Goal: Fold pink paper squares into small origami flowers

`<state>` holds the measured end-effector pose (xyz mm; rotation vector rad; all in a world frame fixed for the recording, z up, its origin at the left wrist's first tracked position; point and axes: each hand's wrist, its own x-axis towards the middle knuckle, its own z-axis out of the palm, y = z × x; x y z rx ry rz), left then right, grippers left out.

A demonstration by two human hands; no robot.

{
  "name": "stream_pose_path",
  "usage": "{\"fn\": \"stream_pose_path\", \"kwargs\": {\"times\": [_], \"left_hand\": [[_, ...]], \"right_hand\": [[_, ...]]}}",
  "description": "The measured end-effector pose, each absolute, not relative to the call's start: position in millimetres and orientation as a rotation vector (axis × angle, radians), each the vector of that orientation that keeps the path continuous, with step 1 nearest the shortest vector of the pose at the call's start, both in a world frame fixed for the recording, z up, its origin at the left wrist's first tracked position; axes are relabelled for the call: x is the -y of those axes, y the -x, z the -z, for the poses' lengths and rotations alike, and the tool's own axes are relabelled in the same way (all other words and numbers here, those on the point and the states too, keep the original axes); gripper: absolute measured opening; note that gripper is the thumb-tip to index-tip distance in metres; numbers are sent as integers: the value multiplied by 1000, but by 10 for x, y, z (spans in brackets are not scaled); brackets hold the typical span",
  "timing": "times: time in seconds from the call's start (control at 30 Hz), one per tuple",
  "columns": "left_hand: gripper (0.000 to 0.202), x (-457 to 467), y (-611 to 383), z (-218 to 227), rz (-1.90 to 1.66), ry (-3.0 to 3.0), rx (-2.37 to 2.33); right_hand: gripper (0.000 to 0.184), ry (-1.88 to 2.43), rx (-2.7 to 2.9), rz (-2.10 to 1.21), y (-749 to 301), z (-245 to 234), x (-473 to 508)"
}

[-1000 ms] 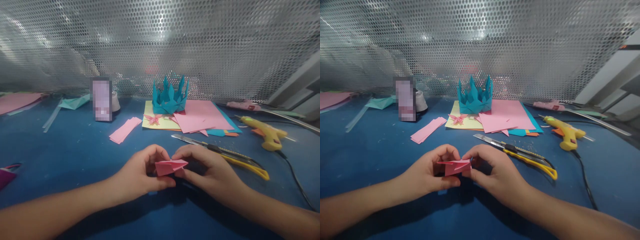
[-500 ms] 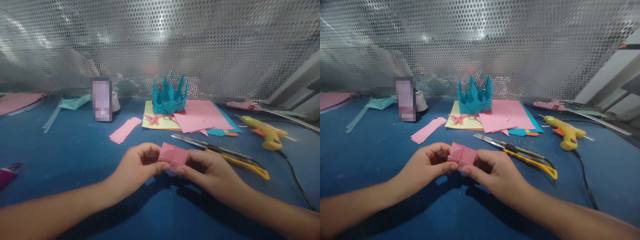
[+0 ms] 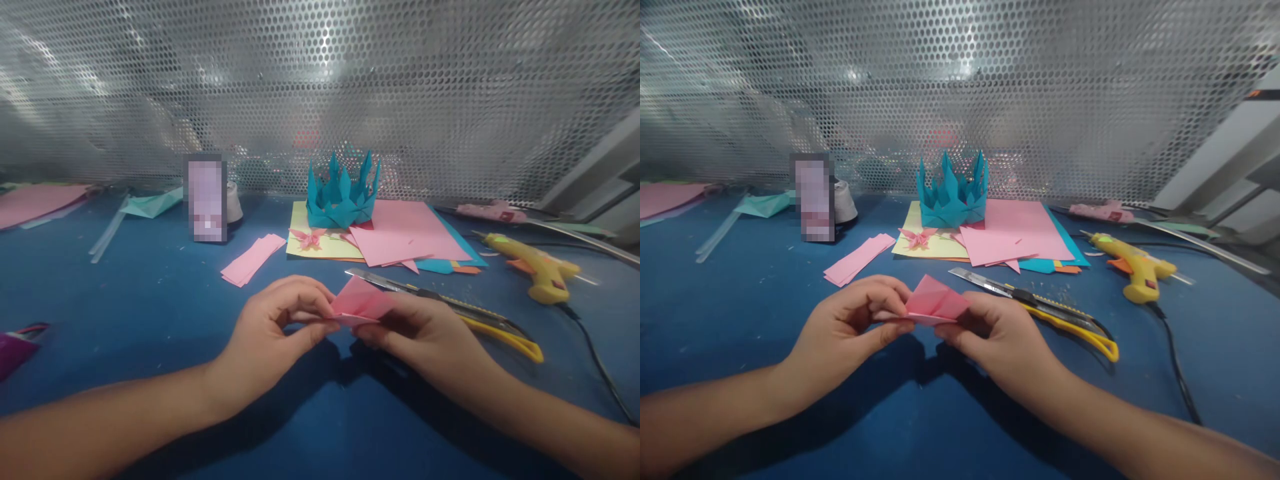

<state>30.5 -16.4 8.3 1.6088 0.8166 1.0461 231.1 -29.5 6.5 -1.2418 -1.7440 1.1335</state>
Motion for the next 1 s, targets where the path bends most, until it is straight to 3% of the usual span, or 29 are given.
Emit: {"fn": "stream_pose_path", "kwargs": {"times": [0.3, 0.5, 0.73, 1.0], "left_hand": [[15, 153, -298, -60, -959, -1580, -977], [23, 161, -300, -31, -926, -1501, -916], [17, 114, -334, -28, -902, -1359, -884], [12, 148, -342, -80, -741, -1282, -905]], "right_hand": [[9, 1316, 1921, -834, -2332, -84, 326], [12, 1300, 1973, -883, -2330, -48, 312], [14, 1278, 1938, -1063, -2310, -9, 331], [21, 1276, 1930, -1001, -2304, -66, 345]]}}
